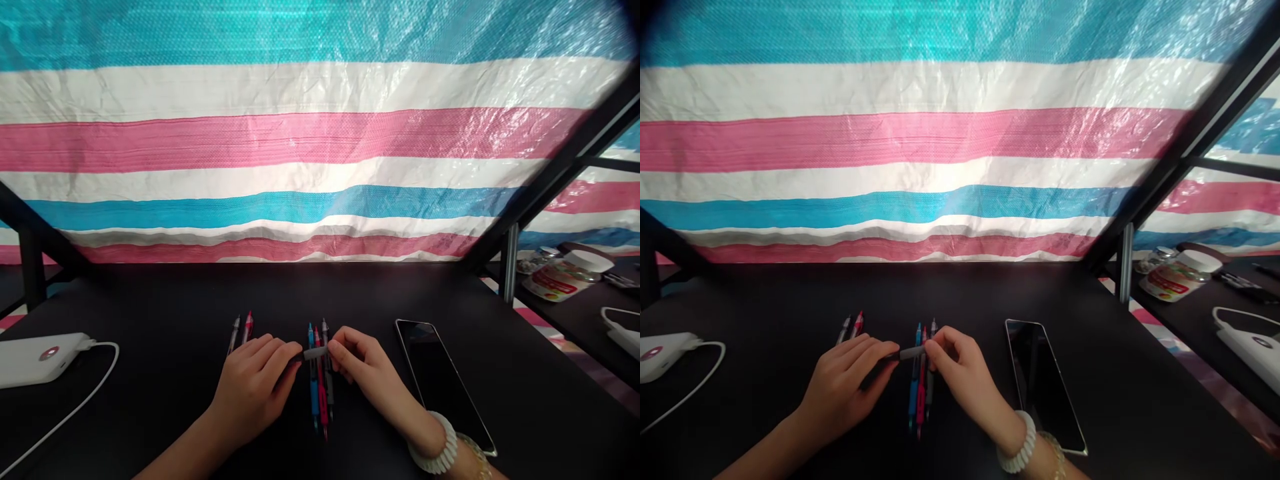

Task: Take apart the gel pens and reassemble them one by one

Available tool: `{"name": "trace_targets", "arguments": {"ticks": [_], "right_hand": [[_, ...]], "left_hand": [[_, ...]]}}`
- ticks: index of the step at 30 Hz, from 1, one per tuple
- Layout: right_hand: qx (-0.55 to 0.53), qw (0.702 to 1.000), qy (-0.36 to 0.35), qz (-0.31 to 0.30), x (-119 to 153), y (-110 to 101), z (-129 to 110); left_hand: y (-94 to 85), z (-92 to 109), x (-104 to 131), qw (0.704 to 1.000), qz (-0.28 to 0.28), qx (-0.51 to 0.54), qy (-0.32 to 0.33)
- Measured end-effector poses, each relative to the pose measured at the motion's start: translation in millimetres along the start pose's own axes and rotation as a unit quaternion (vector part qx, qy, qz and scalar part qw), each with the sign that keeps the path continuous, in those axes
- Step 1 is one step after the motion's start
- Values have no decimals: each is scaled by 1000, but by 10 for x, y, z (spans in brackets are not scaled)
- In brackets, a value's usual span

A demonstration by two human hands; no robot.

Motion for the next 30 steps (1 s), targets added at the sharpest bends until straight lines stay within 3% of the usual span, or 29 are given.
{"name": "trace_targets", "arguments": {"ticks": [8, 17, 24, 30], "right_hand": [[-10, 1000, -2, 7, -1, -24, 5], [-49, 999, 14, -11, -18, -2, 36], [-21, 1000, 19, -3, -35, -3, 110], [-40, 999, 0, -10, 0, -8, 2]], "left_hand": [[12, -30, -6, 999, -13, 28, -10], [-65, -49, -23, 1000, 17, -2, -11], [-99, -21, -24, 1000, 27, -5, -3], [-145, -65, -29, 999, 40, -20, -17]]}}
Point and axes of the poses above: each hand's wrist, its own x-axis away from the middle knuckle, its own y-axis out of the palm, z = x × y, the point moved 10 cm from there along -x, towards the middle knuckle, and after that the axes turned 5 degrees about x, right-handed, at the moved point
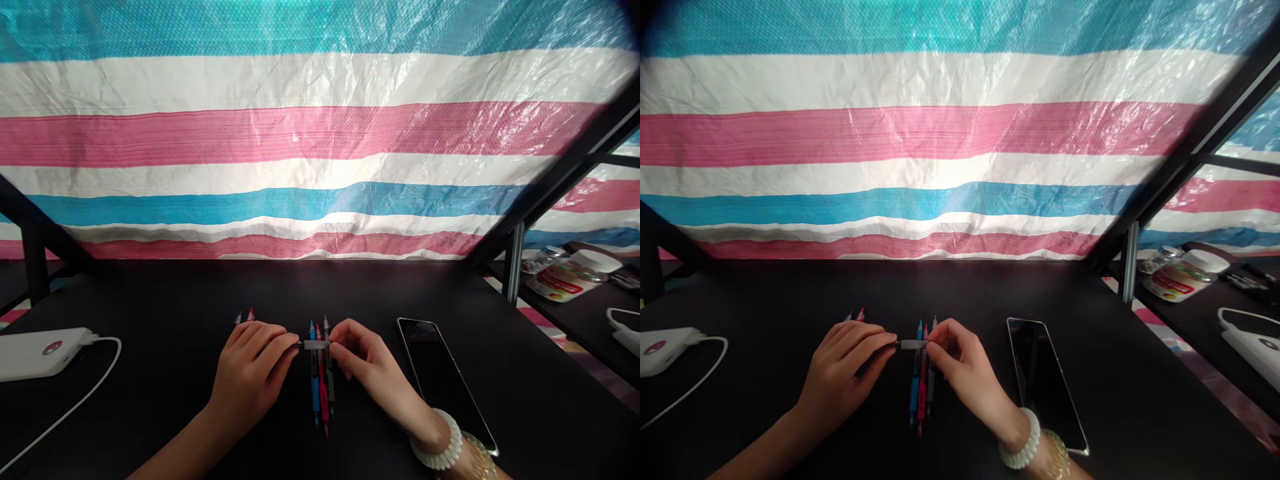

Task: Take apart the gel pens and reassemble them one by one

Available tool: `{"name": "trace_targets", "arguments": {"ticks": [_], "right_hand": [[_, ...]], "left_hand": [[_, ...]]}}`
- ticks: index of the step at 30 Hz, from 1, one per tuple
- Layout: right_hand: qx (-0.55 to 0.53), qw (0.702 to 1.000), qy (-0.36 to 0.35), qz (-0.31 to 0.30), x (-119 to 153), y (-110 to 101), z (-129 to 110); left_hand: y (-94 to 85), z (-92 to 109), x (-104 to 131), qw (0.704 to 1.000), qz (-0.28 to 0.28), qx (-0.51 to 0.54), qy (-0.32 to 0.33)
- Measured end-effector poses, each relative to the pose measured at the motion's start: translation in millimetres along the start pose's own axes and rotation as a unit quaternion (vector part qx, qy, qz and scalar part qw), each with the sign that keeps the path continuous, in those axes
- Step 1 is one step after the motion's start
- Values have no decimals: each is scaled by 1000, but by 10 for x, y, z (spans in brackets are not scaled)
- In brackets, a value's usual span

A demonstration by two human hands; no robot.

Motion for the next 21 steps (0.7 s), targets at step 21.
{"name": "trace_targets", "arguments": {"ticks": [21], "right_hand": [[-41, 999, 22, -20, -16, 50, 54]], "left_hand": [[-61, -98, -6, 999, 27, 30, -35]]}}
Point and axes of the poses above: each hand's wrist, its own x-axis away from the middle knuckle, its own y-axis out of the palm, z = x × y, the point moved 10 cm from there along -x, towards the middle knuckle, and after that the axes turned 5 degrees about x, right-handed, at the moved point
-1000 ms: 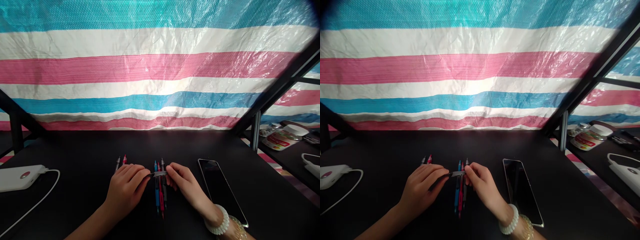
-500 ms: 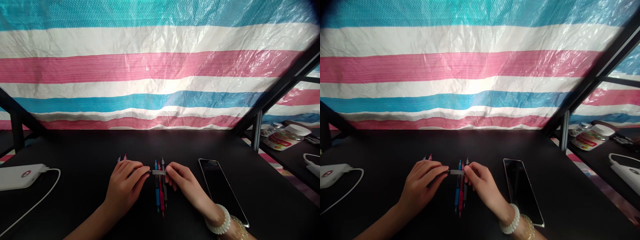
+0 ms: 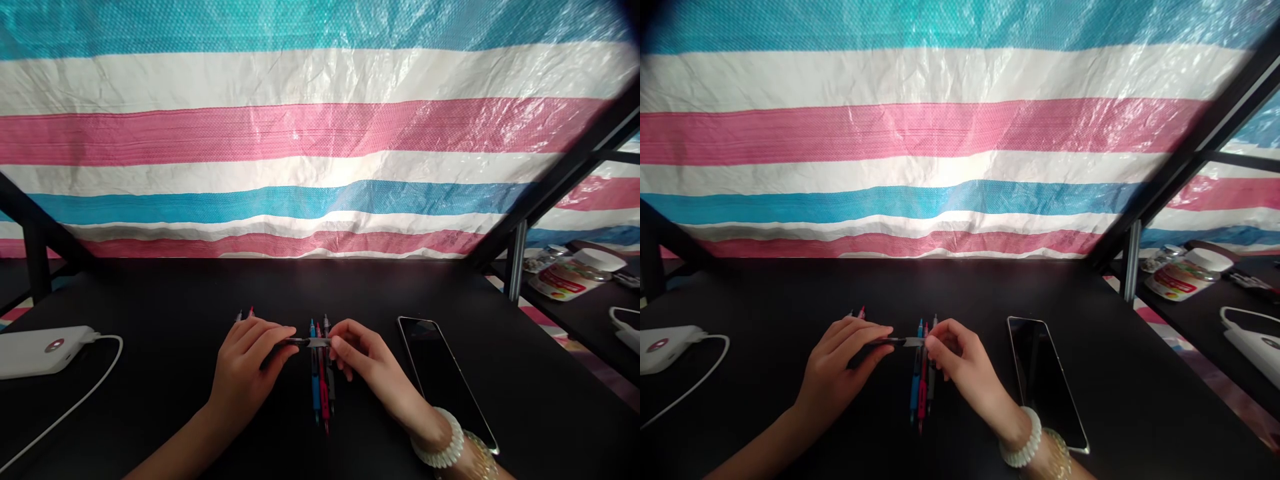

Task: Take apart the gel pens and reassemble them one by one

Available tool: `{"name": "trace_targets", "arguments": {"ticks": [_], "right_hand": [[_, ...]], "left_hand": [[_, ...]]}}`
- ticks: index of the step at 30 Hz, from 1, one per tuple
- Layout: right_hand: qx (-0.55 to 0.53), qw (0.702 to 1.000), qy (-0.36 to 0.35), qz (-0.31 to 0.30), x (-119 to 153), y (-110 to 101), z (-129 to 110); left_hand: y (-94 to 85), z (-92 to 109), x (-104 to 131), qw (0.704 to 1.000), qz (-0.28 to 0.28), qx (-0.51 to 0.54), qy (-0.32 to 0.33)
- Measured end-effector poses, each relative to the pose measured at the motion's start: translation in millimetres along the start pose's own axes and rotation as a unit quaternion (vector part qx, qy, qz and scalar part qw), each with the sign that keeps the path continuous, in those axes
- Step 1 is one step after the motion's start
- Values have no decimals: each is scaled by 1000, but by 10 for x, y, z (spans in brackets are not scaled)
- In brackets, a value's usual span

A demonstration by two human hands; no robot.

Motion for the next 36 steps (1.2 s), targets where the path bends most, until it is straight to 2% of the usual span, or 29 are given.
{"name": "trace_targets", "arguments": {"ticks": [4, 10, 16, 23, 27, 31, 36], "right_hand": [[29, 1000, 4, -4, -3, 13, 0], [37, 999, -4, 23, 29, -48, -56], [7, 1000, 2, 24, 26, -54, -45], [-45, 999, 0, 30, 26, -69, -42], [-76, 997, 17, 13, 18, -23, 21], [-62, 997, 46, -28, 8, 72, 128], [-39, 998, 39, -31, 10, 74, 120]], "left_hand": [[-11, 19, -3, 1000, 1, -3, 3], [9, 34, -23, 1000, -11, -6, 6], [43, 52, -6, 1000, -29, 10, 0], [38, -24, -14, 999, -16, 37, -24], [12, -40, -43, 999, -14, 41, -30], [1, -109, -52, 993, -13, 94, -67], [21, -269, -17, 976, -21, 154, -156]]}}
Point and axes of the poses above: each hand's wrist, its own x-axis away from the middle knuckle, its own y-axis out of the palm, z = x × y, the point moved 10 cm from there along -x, towards the middle knuckle, and after that the axes turned 5 degrees about x, right-handed, at the moved point
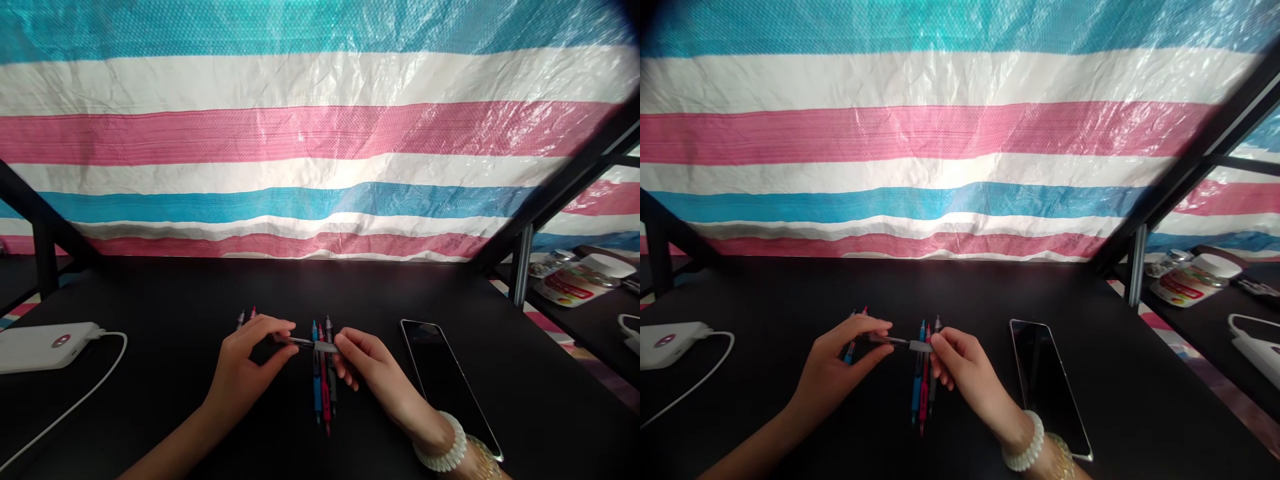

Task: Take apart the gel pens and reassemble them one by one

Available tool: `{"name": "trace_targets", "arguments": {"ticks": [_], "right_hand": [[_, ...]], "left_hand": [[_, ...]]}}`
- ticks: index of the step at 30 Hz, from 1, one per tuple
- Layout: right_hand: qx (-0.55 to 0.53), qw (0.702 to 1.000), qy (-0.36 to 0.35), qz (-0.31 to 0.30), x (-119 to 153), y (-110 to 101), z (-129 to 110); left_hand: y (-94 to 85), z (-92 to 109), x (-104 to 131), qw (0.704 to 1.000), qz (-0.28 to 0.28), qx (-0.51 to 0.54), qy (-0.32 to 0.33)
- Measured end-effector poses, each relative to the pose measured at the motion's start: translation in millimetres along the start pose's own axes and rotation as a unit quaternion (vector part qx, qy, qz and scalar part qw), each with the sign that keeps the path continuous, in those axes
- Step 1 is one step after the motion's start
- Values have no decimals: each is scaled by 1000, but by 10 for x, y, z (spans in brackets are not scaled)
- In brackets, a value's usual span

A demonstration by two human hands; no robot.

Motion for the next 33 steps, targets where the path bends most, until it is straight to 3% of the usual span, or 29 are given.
{"name": "trace_targets", "arguments": {"ticks": [3, 12, 16, 25, 33], "right_hand": [[-28, 1000, -8, -6, 10, 11, -44], [-35, 999, -6, -7, 9, 20, -57], [-47, 999, 4, -19, 12, 44, -39], [-56, 998, 10, -32, 36, 91, -70], [-59, 998, 15, -32, 39, 81, -68]], "left_hand": [[-42, -97, 9, 998, 17, 32, -50], [-111, -134, 29, 990, 55, 102, -82], [-122, -220, 37, 977, 65, 159, -125], [-18, -524, 124, 911, 77, 329, -235], [-1, -713, 181, 843, 136, 419, -309]]}}
Point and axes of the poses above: each hand's wrist, its own x-axis away from the middle knuckle, its own y-axis out of the palm, z = x × y, the point moved 10 cm from there along -x, towards the middle knuckle, and after that the axes turned 5 degrees about x, right-handed, at the moved point
